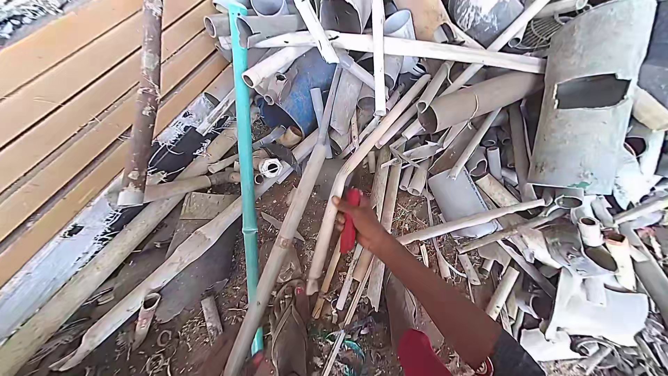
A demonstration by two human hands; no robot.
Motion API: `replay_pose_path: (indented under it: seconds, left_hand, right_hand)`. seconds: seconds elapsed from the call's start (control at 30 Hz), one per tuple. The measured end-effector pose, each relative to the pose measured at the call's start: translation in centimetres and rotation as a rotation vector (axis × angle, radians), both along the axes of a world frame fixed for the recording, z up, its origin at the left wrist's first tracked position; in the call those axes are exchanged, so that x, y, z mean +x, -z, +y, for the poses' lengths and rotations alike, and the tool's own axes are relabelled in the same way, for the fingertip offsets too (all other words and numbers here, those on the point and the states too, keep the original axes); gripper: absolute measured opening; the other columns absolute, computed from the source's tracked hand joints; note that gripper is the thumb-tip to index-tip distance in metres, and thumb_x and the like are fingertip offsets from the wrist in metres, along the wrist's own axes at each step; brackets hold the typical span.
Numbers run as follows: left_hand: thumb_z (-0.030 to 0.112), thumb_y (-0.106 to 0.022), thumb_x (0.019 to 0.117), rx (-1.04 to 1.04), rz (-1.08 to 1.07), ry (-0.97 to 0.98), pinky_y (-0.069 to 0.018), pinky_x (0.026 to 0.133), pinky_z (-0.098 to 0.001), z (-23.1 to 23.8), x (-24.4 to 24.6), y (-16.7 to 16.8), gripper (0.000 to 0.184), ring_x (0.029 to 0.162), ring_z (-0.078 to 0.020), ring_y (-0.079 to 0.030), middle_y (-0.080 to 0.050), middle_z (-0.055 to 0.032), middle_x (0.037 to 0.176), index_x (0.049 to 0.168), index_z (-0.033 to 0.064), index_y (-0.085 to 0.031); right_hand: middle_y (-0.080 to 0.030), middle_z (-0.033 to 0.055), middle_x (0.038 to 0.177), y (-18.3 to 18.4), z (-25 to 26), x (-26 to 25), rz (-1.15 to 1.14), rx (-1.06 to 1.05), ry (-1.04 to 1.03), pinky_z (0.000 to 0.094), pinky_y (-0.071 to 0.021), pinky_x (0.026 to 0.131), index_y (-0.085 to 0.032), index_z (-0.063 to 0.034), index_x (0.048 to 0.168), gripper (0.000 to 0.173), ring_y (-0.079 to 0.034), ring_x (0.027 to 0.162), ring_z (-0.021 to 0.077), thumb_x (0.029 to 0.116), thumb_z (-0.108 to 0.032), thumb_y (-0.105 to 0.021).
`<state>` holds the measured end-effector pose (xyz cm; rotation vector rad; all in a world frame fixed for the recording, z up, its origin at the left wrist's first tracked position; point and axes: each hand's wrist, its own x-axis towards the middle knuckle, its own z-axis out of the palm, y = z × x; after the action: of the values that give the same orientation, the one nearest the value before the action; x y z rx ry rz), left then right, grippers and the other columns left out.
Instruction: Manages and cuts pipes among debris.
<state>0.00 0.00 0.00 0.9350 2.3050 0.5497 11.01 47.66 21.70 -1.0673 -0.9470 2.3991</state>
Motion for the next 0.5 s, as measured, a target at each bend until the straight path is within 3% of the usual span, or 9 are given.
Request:
replay_pose_path:
  seconds: [0.03, 0.07, 0.13, 0.17, 0.23, 0.33, 0.4, 0.43, 0.5]
  left_hand:
    - [0.052, -0.074, 0.0876, 0.112, 0.01, -0.063, -0.0456, 0.111, -0.0409, 4.3, 0.3, -9.2, 0.066, 0.13, -0.021, -0.055, -0.06, -0.0097, 0.14, 0.136, 0.0076, -0.062]
    - [0.05, -0.074, 0.0876, 0.243, 0.027, -0.098, -0.0483, 0.106, -0.0463, 7.5, 0.8, -14.7, 0.068, 0.125, -0.0273, -0.059, -0.062, -0.0187, 0.135, 0.133, 0.0001, -0.063]
    - [0.045, -0.064, 0.0954, 0.184, -0.176, -0.115, -0.0492, 0.103, -0.0461, 11.2, 1.1, -21.4, 0.072, 0.121, -0.0244, -0.061, -0.059, -0.0219, 0.137, 0.145, -0.0043, -0.048]
    - [0.044, -0.061, 0.0959, 0.108, -0.281, -0.154, -0.053, 0.097, -0.0417, 12.3, 1.0, -22.5, 0.07, 0.112, -0.0173, -0.065, -0.065, -0.0164, 0.128, 0.145, -0.0034, -0.046]
    - [0.055, -0.06, 0.0924, -0.072, -0.351, -0.212, -0.0568, 0.089, -0.0429, 13.6, 0.9, -22.2, 0.072, 0.1, -0.0167, -0.069, -0.071, -0.0109, 0.114, 0.14, 0.0016, -0.052]
    - [0.064, -0.067, 0.0895, -0.432, -0.177, -0.086, -0.0498, 0.084, -0.0664, 15.5, 0.4, -22.5, 0.072, 0.095, -0.0441, -0.067, -0.069, -0.0258, 0.098, 0.118, -0.0027, -0.067]
    - [0.058, -0.076, 0.0855, -0.435, -0.19, -0.038, -0.0482, 0.09, -0.0681, 16.3, 0.6, -22.6, 0.069, 0.103, -0.047, -0.066, -0.069, -0.0285, 0.105, 0.117, -0.0033, -0.069]
    - [0.055, -0.075, 0.0852, -0.337, -0.239, -0.048, -0.0524, 0.085, -0.0609, 16.1, 1.0, -22.2, 0.063, 0.095, -0.0375, -0.068, -0.07, -0.0216, 0.099, 0.113, -0.0006, -0.07]
    - [0.05, -0.072, 0.0829, -0.047, -0.44, -0.16, -0.0568, 0.066, -0.032, 15.5, 2.4, -20.3, 0.044, 0.07, -0.009, -0.067, -0.069, 0.0021, 0.079, 0.099, 0.0098, -0.07]
  right_hand:
    - [-0.055, 0.0037, 0.068, -0.3, -2.1, 0.4, 0.004, -0.025, -0.066, 0.0262, -0.0539, 0.051, -0.046, -0.0026, 0.116, 0.02, -0.056, 0.051, 0.0116, 0.1017, -0.005, -0.061]
    - [-0.057, 0.0042, 0.068, -0.5, -4.1, 0.9, -0.005, -0.039, -0.132, 0.0275, -0.0554, 0.052, -0.045, -0.0028, 0.119, 0.025, -0.058, 0.052, 0.0128, 0.1004, -0.004, -0.062]
    - [-0.061, 0.0061, 0.067, -0.4, -8.0, 1.7, -0.034, -0.079, -0.261, 0.0287, -0.0566, 0.052, -0.047, -0.0013, 0.121, 0.028, -0.062, 0.052, 0.0146, 0.0987, -0.003, -0.063]
    - [-0.062, 0.0071, 0.068, -0.1, -9.5, 1.9, -0.036, -0.103, -0.338, 0.0292, -0.0572, 0.053, -0.048, -0.0005, 0.121, 0.027, -0.063, 0.053, 0.0153, 0.099, -0.004, -0.063]
    - [-0.064, 0.0081, 0.074, 0.5, -11.0, 2.4, -0.039, -0.154, -0.511, 0.0287, -0.0576, 0.053, -0.049, -0.0012, 0.122, 0.025, -0.063, 0.054, 0.0153, 0.1019, -0.008, -0.061]
    - [-0.062, 0.0064, 0.078, 1.1, -11.4, 3.2, -0.086, -0.22, -0.67, 0.0296, -0.0581, 0.053, -0.049, -0.004, 0.124, 0.026, -0.062, 0.053, 0.0142, 0.1029, -0.013, -0.061]
    - [-0.06, 0.0057, 0.082, 1.3, -11.2, 3.9, -0.108, -0.199, -0.741, 0.0288, -0.0572, 0.054, -0.048, -0.0039, 0.125, 0.027, -0.059, 0.053, 0.0129, 0.1024, -0.013, -0.061]
    - [-0.06, 0.0058, 0.082, 1.2, -11.0, 4.2, -0.109, -0.189, -0.753, 0.0287, -0.0571, 0.054, -0.048, -0.0032, 0.124, 0.028, -0.059, 0.054, 0.0128, 0.102, -0.012, -0.062]
    - [-0.063, 0.0062, 0.081, 0.9, -10.7, 4.4, -0.096, -0.161, -0.756, 0.0289, -0.0591, 0.056, -0.048, -0.002, 0.122, 0.026, -0.063, 0.056, 0.0134, 0.1013, -0.01, -0.062]
